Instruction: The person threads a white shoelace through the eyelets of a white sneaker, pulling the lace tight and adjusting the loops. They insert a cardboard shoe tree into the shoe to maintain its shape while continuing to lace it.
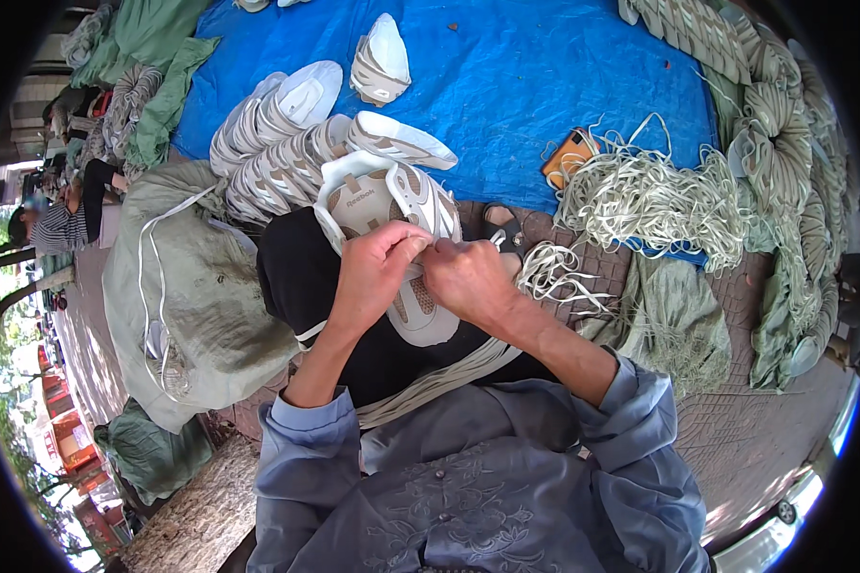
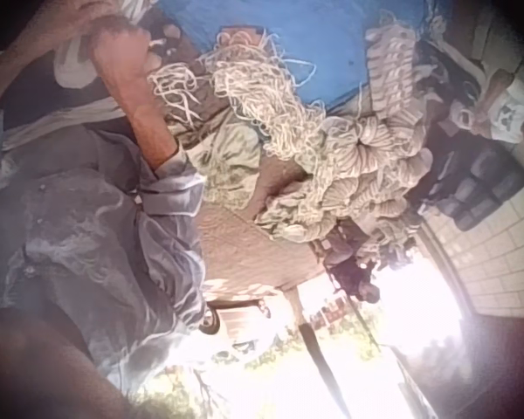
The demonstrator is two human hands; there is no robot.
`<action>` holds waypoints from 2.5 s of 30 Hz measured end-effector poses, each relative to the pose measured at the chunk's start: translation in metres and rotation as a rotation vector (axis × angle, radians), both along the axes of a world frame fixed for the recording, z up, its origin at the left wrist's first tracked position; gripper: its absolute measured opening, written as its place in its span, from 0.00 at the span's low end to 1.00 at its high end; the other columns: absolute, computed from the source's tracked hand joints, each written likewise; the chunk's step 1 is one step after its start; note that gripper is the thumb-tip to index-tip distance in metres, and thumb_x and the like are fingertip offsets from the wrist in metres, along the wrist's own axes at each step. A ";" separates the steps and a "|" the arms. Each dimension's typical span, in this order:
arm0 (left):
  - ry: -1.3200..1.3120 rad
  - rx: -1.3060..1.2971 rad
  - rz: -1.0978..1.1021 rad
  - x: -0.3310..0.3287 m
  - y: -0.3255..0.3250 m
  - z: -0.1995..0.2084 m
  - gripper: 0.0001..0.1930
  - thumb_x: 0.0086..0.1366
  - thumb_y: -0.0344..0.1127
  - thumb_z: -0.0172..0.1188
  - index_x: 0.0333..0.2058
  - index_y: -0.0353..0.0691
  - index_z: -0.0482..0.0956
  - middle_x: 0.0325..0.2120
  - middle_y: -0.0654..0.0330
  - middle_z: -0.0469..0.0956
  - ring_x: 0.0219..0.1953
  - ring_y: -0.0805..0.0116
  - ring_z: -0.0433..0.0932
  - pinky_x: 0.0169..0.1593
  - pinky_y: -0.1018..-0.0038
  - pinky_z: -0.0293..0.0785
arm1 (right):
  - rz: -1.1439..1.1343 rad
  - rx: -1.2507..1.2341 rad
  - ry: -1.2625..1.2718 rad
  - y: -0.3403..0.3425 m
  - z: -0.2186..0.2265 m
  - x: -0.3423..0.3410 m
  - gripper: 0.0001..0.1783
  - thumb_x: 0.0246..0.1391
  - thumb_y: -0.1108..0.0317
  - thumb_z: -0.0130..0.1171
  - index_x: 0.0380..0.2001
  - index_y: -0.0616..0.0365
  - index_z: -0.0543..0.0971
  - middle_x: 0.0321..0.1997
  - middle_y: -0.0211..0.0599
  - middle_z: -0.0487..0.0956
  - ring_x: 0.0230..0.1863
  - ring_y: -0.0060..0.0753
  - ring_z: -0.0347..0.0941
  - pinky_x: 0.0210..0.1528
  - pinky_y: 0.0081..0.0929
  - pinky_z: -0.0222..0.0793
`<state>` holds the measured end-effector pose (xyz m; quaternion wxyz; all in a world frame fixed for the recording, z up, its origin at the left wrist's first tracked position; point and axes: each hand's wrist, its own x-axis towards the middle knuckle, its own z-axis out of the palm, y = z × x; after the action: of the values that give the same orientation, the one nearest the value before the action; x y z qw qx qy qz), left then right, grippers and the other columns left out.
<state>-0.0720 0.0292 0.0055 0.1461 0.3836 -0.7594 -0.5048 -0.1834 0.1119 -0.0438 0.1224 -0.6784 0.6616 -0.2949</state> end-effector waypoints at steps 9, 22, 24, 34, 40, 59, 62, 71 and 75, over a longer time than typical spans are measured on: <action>-0.031 -0.008 -0.019 -0.002 0.002 0.005 0.08 0.58 0.33 0.52 0.31 0.35 0.76 0.19 0.58 0.75 0.23 0.77 0.72 0.28 0.79 0.68 | -0.129 0.149 -0.414 0.000 -0.009 0.001 0.07 0.35 0.69 0.57 0.16 0.61 0.74 0.18 0.45 0.74 0.20 0.46 0.72 0.24 0.39 0.68; -0.036 0.063 -0.195 0.002 -0.005 0.001 0.08 0.59 0.31 0.50 0.32 0.35 0.76 0.22 0.62 0.76 0.26 0.80 0.71 0.31 0.81 0.68 | -0.120 0.088 -0.533 0.007 -0.023 0.003 0.05 0.36 0.69 0.60 0.19 0.57 0.75 0.21 0.37 0.73 0.22 0.39 0.72 0.26 0.34 0.68; -0.040 0.082 -0.224 0.001 -0.008 0.002 0.08 0.59 0.31 0.49 0.31 0.35 0.76 0.22 0.63 0.76 0.26 0.80 0.71 0.31 0.81 0.67 | -0.065 -0.019 -0.348 0.005 -0.025 0.002 0.05 0.36 0.69 0.60 0.18 0.58 0.74 0.21 0.37 0.73 0.23 0.39 0.72 0.27 0.34 0.68; -0.042 0.254 -0.288 0.000 -0.026 -0.003 0.09 0.60 0.32 0.47 0.31 0.36 0.76 0.23 0.67 0.73 0.27 0.81 0.67 0.33 0.81 0.65 | 0.105 -0.015 -0.177 0.003 -0.017 -0.010 0.07 0.35 0.68 0.57 0.15 0.57 0.70 0.18 0.34 0.72 0.23 0.34 0.72 0.25 0.31 0.67; -0.012 0.295 -0.262 0.006 -0.029 -0.011 0.09 0.60 0.33 0.47 0.31 0.36 0.75 0.22 0.64 0.73 0.26 0.78 0.68 0.32 0.79 0.65 | 0.177 -0.239 0.066 -0.004 -0.015 -0.015 0.06 0.31 0.69 0.57 0.18 0.53 0.71 0.19 0.28 0.70 0.23 0.29 0.70 0.27 0.26 0.66; -0.006 0.265 -0.215 0.011 -0.026 -0.014 0.09 0.60 0.32 0.46 0.33 0.36 0.73 0.22 0.62 0.73 0.27 0.77 0.69 0.33 0.78 0.66 | 0.545 0.097 -0.100 -0.033 0.002 -0.039 0.09 0.33 0.72 0.58 0.23 0.57 0.72 0.17 0.41 0.73 0.23 0.44 0.74 0.26 0.36 0.71; -0.039 0.263 -0.203 0.011 -0.026 -0.014 0.09 0.60 0.33 0.46 0.33 0.36 0.73 0.23 0.62 0.73 0.27 0.76 0.70 0.34 0.78 0.67 | 0.519 0.096 -0.060 -0.028 0.002 -0.035 0.09 0.32 0.72 0.58 0.23 0.58 0.72 0.16 0.41 0.73 0.21 0.43 0.74 0.24 0.35 0.71; -0.111 0.174 -0.198 0.008 -0.020 -0.012 0.10 0.62 0.32 0.44 0.34 0.37 0.74 0.27 0.65 0.74 0.29 0.79 0.69 0.37 0.81 0.66 | 0.314 -0.099 0.188 -0.015 -0.014 -0.015 0.06 0.36 0.70 0.53 0.21 0.59 0.69 0.14 0.36 0.72 0.16 0.32 0.73 0.15 0.30 0.67; -0.119 0.103 -0.145 0.010 -0.015 -0.010 0.10 0.61 0.31 0.45 0.38 0.39 0.75 0.26 0.63 0.75 0.29 0.79 0.70 0.36 0.80 0.67 | 0.226 -0.168 0.131 -0.011 -0.015 -0.006 0.05 0.37 0.70 0.52 0.21 0.59 0.69 0.13 0.34 0.72 0.15 0.32 0.73 0.15 0.30 0.67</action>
<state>-0.0617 0.0137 -0.0041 0.0442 0.3640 -0.7655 -0.5287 -0.1898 0.1014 -0.0586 0.0540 -0.7744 0.5604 -0.2887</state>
